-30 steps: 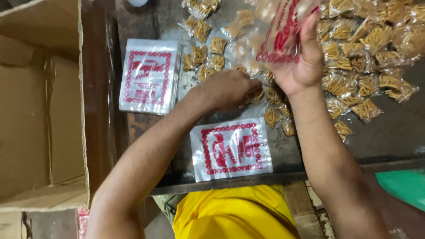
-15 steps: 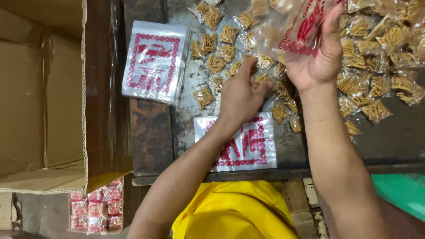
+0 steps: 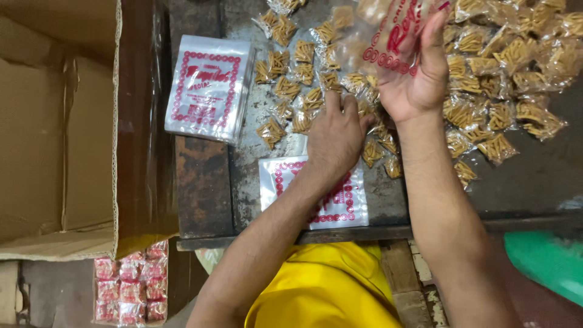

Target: The person sits on the floor and packs small, stick-like snacks into clear plastic bags with red branding. They pick up the snacks from a pile on a low table, place them into the bags, and then fold the tops of the bags to seal them.

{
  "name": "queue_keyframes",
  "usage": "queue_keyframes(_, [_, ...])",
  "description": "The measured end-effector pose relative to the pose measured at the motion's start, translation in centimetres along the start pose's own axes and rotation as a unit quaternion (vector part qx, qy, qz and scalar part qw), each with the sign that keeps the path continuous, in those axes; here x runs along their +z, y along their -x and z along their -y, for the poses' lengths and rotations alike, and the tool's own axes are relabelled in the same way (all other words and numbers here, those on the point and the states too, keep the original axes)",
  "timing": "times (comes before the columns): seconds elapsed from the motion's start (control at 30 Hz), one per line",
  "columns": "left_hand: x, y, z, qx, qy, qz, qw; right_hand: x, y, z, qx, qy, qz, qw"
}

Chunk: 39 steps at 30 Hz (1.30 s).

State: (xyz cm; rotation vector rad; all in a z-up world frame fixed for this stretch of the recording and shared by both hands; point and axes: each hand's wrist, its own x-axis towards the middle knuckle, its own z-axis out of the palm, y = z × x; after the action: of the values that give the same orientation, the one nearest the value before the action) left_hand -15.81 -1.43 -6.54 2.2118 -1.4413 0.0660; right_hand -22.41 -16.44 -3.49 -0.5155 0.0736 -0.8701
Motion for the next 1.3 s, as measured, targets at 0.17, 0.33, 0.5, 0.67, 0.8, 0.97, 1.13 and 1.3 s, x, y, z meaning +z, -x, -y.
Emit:
queue_keyframes(0.17, [-0.2,-0.1,-0.5,-0.007,0.081,0.072,0.994,0.8,0.2,0.1,0.006,0.002,-0.009,1.0])
queue_keyframes(0.33, [-5.2,-1.6,0.3,-0.05,0.214,0.14,0.965,0.8,0.4,0.2,0.005,-0.011,0.026,1.0])
queue_keyframes(0.5, [-8.2,-2.8,3.6,0.098,0.103,0.202,0.969,0.7,0.7,0.4,0.005,-0.015,-0.011,1.0])
queue_keyframes(0.67, [-10.3,-2.2,2.9,0.105,-0.032,0.312,0.944,-0.4,0.4,0.3,0.008,-0.025,-0.039,0.999])
queue_keyframes(0.8, [-9.8,-2.3,3.0,0.147,-0.149,0.369,0.906,0.6,0.4,0.2,0.011,-0.013,-0.034,0.999])
queue_keyframes(0.97, [-12.4,-3.0,2.4,0.088,-0.132,0.379,0.912,3.4,1.0,0.3,0.025,-0.005,0.035,0.999])
queue_keyframes(1.13, [-15.2,-3.6,5.7,0.089,0.048,0.313,0.944,2.6,0.4,0.3,0.041,-0.01,0.028,0.999])
queue_keyframes(1.3, [-22.2,-4.1,6.5,0.1,0.38,0.047,0.918,3.4,0.5,0.0,0.061,0.011,0.017,0.998])
